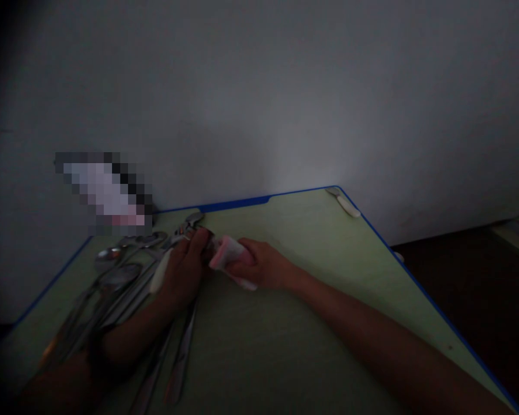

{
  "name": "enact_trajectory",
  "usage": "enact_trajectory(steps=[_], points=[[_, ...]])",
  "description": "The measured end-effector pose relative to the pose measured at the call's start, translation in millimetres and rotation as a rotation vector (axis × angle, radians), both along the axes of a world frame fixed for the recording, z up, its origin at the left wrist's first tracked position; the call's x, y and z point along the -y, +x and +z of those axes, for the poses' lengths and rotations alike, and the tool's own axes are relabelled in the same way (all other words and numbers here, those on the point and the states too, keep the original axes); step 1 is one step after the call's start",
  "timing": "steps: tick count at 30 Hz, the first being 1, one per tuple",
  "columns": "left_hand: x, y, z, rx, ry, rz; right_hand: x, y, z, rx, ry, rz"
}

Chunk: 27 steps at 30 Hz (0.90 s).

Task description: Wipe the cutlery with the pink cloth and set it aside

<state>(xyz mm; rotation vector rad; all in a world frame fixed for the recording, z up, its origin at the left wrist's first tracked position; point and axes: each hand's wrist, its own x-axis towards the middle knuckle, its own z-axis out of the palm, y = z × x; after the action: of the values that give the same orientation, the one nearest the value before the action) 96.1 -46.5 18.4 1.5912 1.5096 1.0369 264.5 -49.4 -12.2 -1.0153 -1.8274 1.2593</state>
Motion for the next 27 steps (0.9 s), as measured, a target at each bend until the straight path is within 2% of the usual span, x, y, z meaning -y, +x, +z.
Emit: enact_trajectory(steps=[3, 9, 12, 14, 18, 22, 25, 27], points=[[-3, -3, -0.1, -0.01, 0.013, 0.0, 0, 1, -1.7, -0.009, 0.009, 0.009], [-6, -6, -4.5, -0.247, 0.096, -0.14, 1, 3, -1.7, -0.034, -0.003, 0.032], [-3, -4, -8.3, -0.233, 0.112, -0.237, 2, 3, -1.5, -0.053, -0.013, 0.035], [-2, -3, -9.1, -0.204, 0.106, -0.251, 2, 3, -1.5, -0.059, -0.025, 0.034], [-1, -1, -6.5, -0.091, 0.088, -0.123, 0, 2, -0.4, -0.073, -0.039, 0.031], [-5, -2, -8.3, 0.255, -0.091, 0.042, -2, 3, 2.8, -0.013, -0.031, 0.049], [-7, -2, -12.3, 0.425, -0.131, 0.034, -2, 3, 3.2, 0.004, -0.044, 0.057], [-7, -2, -12.9, 0.303, -0.081, -0.013, -2, 3, 2.3, -0.021, -0.057, 0.051]])
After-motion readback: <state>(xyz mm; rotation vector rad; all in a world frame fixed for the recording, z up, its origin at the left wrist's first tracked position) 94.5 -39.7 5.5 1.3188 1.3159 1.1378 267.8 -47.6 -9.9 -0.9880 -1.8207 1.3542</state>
